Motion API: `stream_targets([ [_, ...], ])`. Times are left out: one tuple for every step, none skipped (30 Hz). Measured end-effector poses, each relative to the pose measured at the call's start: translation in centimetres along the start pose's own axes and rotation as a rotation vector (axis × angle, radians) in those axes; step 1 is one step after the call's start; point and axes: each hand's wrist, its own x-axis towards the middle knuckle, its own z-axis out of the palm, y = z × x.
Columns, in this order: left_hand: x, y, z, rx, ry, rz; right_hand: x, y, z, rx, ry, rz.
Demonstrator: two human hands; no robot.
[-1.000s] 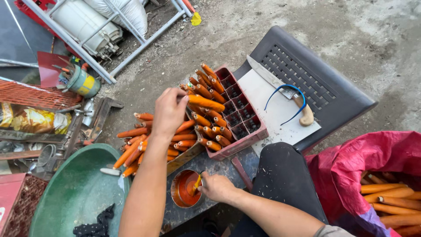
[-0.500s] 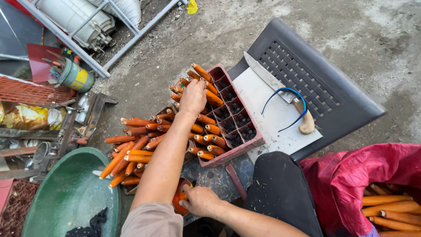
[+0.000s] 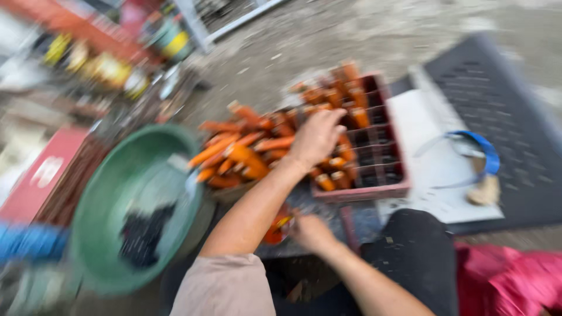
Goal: The person repeatedly picks up cylindrical wooden rods from a green basin, dips a brush into a small container of reddish liquid, and coats each rod before placing it into a red crate. The process continues with multiple rods handled one at a time.
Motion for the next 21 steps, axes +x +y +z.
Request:
stream_targets([
  [-3.1,0.2,-2.2,0.01,-0.017,-0.047,0.1,0.5,0.3,-0.035,0.018,-0.037],
  [-6.2,0.2,-4.1,0.017,-0.032,-0.096,0.0,0.9,0.5,-0.012,0.001,-0.037],
  [-8.7,0.0,-5.6,0.01,-0.053,-0.126,0.0,1.3,0.5,0.01,0.0,-0.02],
  [-11.7,-0.9,-7.7,0.053,-0.035,-0.207,-0.2,1.4,0.5,-0.003,-0.041,-0.019],
  [-14.3,-2.7,-10.0,0.086,-0.02,-0.257,0.0,1.6,0.3,-0.018,-0.05,-0.008],
  [-17.3,-4.8,-12.3,0.119,-0.006,-0.308,0.1,1.4,0.2,-0.033,-0.054,-0.007],
  [-20.0,-7.4,-14.4,0.123,0.046,-0.426,-0.2,1.2,0.0,-0.047,-0.048,0.002],
  [-22.9,-10.3,-16.6,0.125,0.099,-0.544,-0.1,0.7,-0.1,-0.062,-0.04,0.01],
  [-26.1,-13.1,-18.3,0.161,0.163,-0.757,-0.3,0.5,0.0,-0.003,-0.043,0.058],
  [-28.6,-16.6,-20.0,0.217,0.212,-0.874,-0.5,0.4,-0.1,0.055,-0.045,0.106],
  [-31.3,-19.6,-21.1,0.263,0.244,-0.952,-0.4,0.2,-0.4,0.109,-0.041,0.155],
  [-33.8,-22.4,-21.7,0.308,0.274,-1.031,-0.4,0.1,-0.6,0.103,-0.027,0.167],
  [-35.5,-25.1,-21.5,0.326,0.22,-1.088,-0.5,0.0,-0.8,0.097,-0.003,0.178],
  [-36.8,-27.6,-21.1,0.343,0.163,-1.145,-0.5,0.0,-0.9,0.091,0.021,0.188],
  [-37.8,-29.6,-19.9,0.352,0.101,-1.202,-1.0,0.0,-1.0,0.102,0.051,0.197],
  [-38.4,-31.4,-18.3,0.345,0.067,-1.184,-1.4,0.1,-1.0,0.113,0.082,0.206],
  [-38.1,-33.5,-16.9,0.342,0.04,-1.158,-0.9,0.1,-1.0,0.127,0.12,0.207],
  [-37.4,-35.6,-15.6,0.34,0.012,-1.132,-0.3,0.2,-1.0,0.117,0.157,0.202],
  [-37.2,-37.1,-14.1,0.3,-0.019,-1.016,-0.5,0.4,-1.0,0.104,0.179,0.206],
  [-36.7,-38.7,-12.7,0.261,-0.047,-0.9,0.0,0.5,-0.9,0.092,0.202,0.209],
  [-37.6,-38.8,-10.4,0.206,-0.086,-0.799,-0.3,0.8,-1.0,0.114,0.205,0.207],
])
